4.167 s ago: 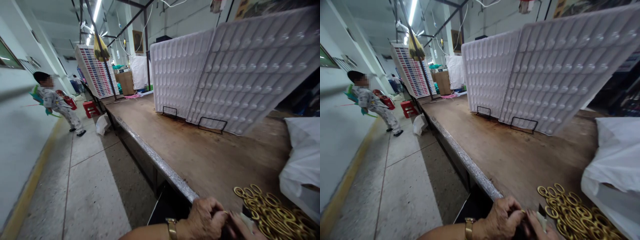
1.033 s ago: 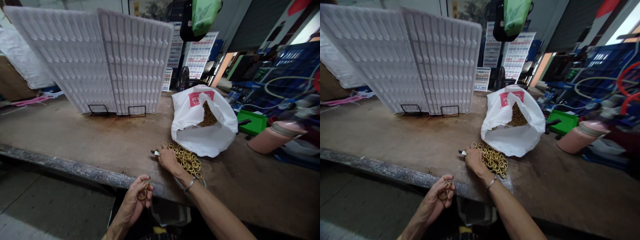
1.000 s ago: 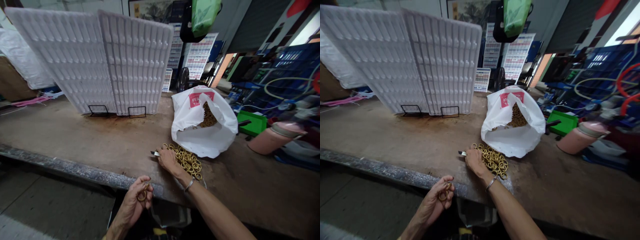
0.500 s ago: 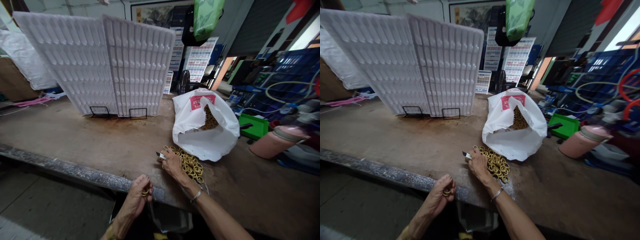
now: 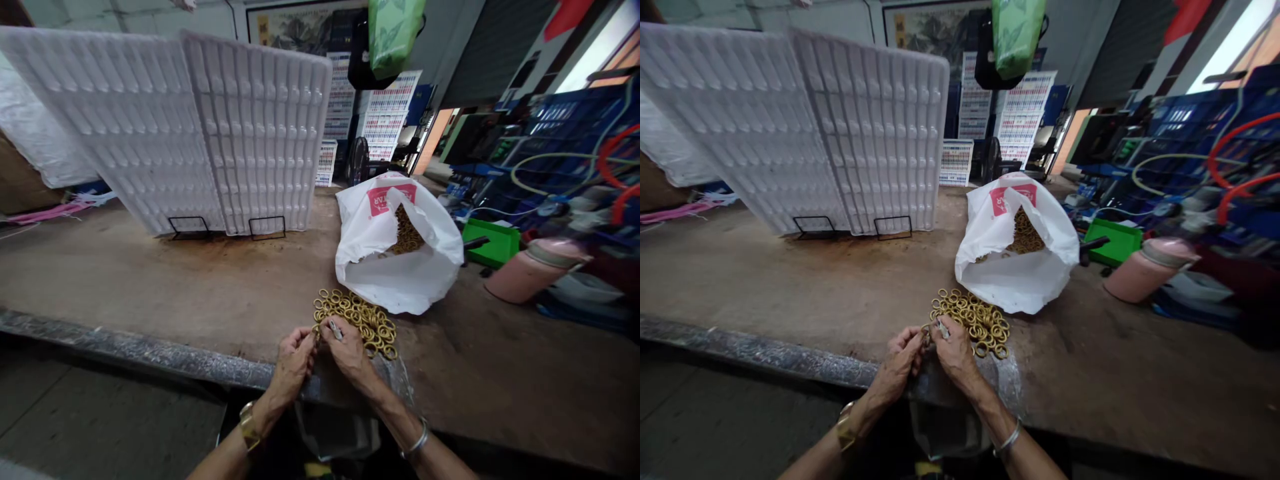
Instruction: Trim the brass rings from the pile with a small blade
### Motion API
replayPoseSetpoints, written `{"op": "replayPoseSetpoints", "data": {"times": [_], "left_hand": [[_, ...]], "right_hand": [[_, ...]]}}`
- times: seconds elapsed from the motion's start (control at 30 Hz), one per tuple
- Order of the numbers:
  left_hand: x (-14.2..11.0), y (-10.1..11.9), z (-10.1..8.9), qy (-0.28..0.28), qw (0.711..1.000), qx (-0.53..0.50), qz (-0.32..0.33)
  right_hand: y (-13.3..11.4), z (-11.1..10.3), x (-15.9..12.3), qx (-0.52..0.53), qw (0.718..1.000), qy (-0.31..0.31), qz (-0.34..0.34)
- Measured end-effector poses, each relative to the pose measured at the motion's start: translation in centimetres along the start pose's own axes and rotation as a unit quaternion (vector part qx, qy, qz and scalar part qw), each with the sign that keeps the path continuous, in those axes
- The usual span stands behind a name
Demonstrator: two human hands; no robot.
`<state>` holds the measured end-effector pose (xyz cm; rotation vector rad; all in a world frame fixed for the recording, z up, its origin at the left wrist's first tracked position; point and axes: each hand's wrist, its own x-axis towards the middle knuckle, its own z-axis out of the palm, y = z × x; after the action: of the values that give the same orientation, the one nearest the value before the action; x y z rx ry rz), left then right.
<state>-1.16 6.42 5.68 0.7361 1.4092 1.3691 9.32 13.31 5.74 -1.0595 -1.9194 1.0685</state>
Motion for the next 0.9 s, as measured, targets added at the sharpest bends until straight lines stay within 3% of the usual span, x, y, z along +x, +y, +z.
{"op": "replayPoseSetpoints", "data": {"times": [0.17, 0.37, 0.43, 0.63, 0.9], "left_hand": [[0.4, -0.3, 0.2, 0.01, 0.997, 0.049, 0.053], [0.3, -1.1, -0.3, 0.002, 0.963, 0.175, 0.207], [0.1, -1.1, -0.3, 0.003, 0.969, 0.162, 0.185], [-0.7, -0.3, -0.3, -0.024, 0.998, 0.057, -0.006], [-1.2, -0.7, -1.0, -0.065, 0.997, -0.035, -0.018]], "right_hand": [[-0.1, -0.3, -0.2, 0.036, 0.999, -0.015, 0.013], [0.5, 0.1, -0.2, -0.014, 0.999, -0.021, 0.033], [0.6, 0.4, -0.2, -0.022, 0.999, -0.017, 0.034], [0.4, 0.8, -0.4, -0.022, 0.999, -0.027, 0.036], [0.4, 1.2, -0.5, -0.008, 0.999, -0.031, 0.033]]}}
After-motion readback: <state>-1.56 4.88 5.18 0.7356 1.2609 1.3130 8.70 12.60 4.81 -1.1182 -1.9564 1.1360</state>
